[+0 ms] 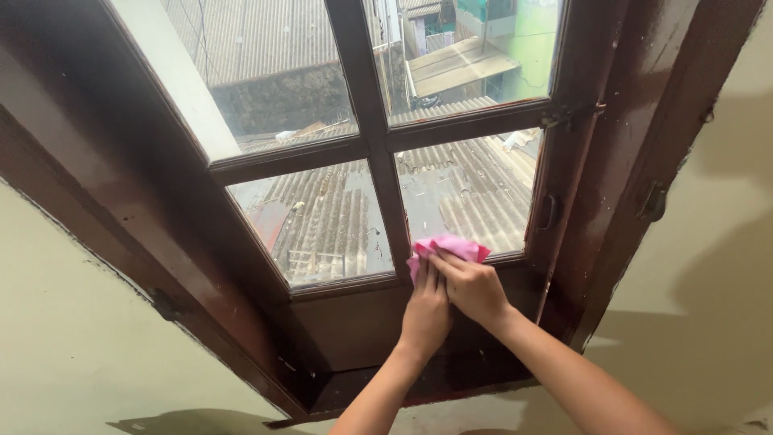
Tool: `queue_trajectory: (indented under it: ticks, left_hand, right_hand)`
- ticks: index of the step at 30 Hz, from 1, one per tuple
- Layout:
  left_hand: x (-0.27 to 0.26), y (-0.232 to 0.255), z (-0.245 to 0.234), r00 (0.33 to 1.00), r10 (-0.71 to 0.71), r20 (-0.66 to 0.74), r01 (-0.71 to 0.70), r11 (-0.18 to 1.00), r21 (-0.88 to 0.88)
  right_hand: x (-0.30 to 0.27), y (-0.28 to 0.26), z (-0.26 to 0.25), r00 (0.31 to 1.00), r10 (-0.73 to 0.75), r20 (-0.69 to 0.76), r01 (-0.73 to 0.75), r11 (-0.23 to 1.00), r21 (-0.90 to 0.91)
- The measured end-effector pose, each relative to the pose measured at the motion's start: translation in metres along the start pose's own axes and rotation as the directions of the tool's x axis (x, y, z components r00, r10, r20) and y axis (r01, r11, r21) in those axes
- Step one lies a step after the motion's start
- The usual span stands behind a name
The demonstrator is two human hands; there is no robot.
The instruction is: The person wipes the wooden window frame and glass panes with a pink cloth. They systematically clean the frame edges and each pane, moving from top to bottom and side to side.
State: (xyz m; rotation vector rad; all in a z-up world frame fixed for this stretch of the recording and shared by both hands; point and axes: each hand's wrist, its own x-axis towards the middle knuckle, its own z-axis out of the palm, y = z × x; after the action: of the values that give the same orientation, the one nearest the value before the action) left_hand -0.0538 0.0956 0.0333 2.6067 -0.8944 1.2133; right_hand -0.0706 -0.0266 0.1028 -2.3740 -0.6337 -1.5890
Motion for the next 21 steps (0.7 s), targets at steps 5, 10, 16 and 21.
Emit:
queue_trajectory:
  ticks: [5,10,16,21]
  left_hand:
    - [0.089,-0.012,-0.095,0.982,-0.005,-0.188,-0.005,0.999,-0.053]
    - [0.119,-0.043,-0.09,0.937,0.011,-0.348,0.013,0.998,0.066]
    - [0.048,-0.018,-0.051,0.964,0.006,-0.264,0.016,0.996,0.082]
    - [-0.038,-0.008,0.029,0.995,0.007,0.104,-0.02,0.992,0.124]
  right_hand:
    - [0.079,0.007,-0.004,0.989,-0.001,-0.15,0.021,0.991,0.13]
    - [0.124,0.012,0.003,0.962,-0.097,-0.256,0.082,0.994,-0.067]
    - [0.042,0.002,0.024,0.993,-0.021,-0.113,0.03,0.996,0.084]
    - [-0.058,0.009,0.052,0.975,-0.132,0.181,0.12,0.99,0.075]
